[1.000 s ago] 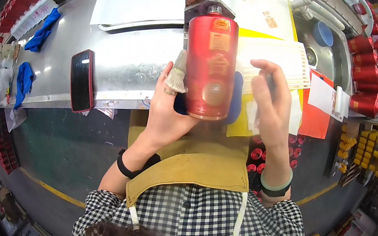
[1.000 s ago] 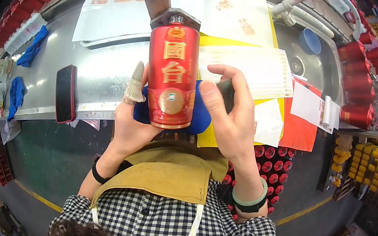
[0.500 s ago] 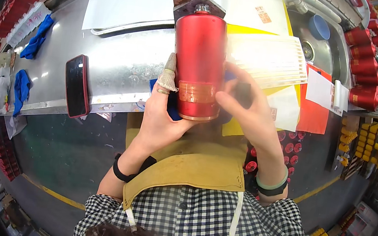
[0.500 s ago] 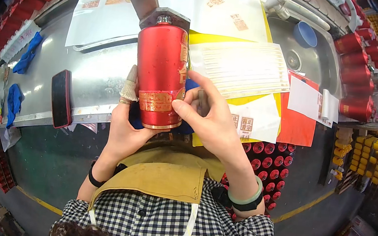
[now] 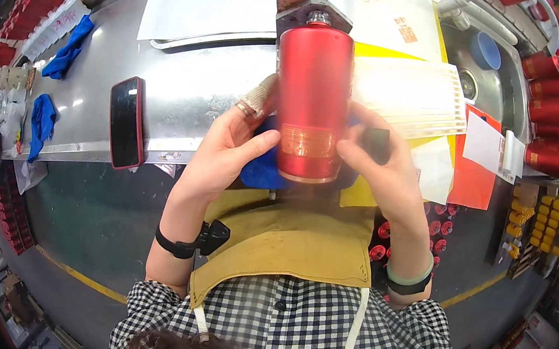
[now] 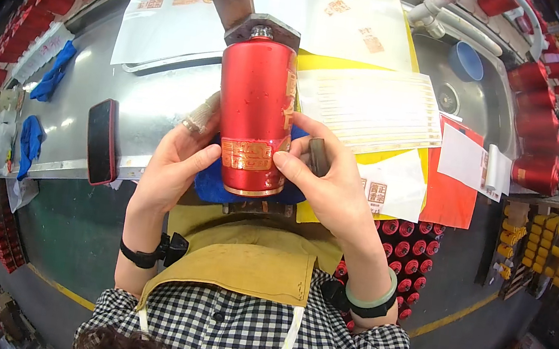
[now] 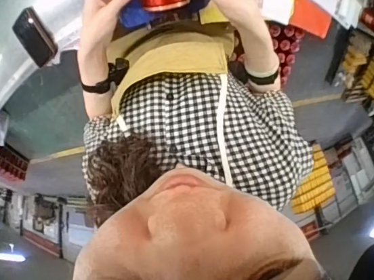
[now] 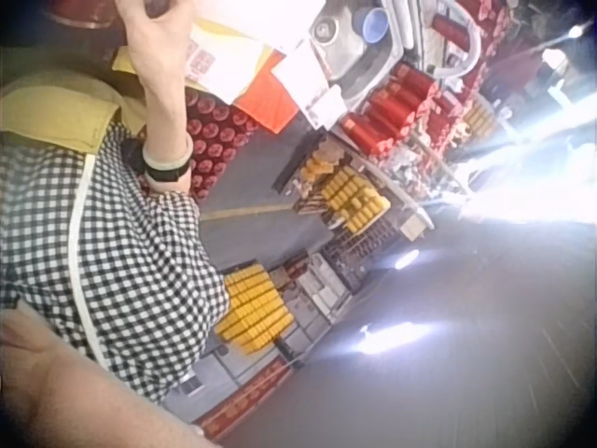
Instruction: Applying decorative labels and seals to red liquor bottles on a production line.
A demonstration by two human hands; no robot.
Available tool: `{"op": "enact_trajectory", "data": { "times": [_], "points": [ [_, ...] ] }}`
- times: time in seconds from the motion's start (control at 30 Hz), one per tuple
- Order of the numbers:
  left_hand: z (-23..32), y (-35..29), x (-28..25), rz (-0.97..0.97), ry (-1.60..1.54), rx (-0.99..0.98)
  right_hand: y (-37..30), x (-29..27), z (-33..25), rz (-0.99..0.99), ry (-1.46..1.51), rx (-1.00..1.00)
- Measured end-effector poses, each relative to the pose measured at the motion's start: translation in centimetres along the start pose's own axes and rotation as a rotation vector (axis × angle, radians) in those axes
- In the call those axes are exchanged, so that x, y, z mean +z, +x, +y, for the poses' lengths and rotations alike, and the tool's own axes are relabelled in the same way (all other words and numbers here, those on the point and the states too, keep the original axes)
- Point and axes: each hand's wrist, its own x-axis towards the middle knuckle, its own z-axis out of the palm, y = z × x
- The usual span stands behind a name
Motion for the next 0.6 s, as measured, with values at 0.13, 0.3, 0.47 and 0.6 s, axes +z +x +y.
{"op": "enact_trajectory", "data": {
  "times": [0.13, 0.3, 0.47, 0.6],
  "points": [
    [0.22, 0.44, -0.45, -0.021, -0.036, -0.052, -0.01, 0.08, 0.03, 0.014, -0.01, -0.004],
    [0.59, 0.39, 0.0, -0.028, -0.025, -0.042, 0.05, 0.15, -0.06, 0.01, -0.004, -0.009],
    [0.7, -0.05, -0.35, 0.052, -0.126, -0.078, 0.07, 0.1, -0.06, 0.006, -0.006, -0.002],
    [0.71, 0.47, -0.13, 0.018, -0.08, -0.048, 0.12, 0.05, 0.08, 0.009, 0.007, -0.005]
  ]
}}
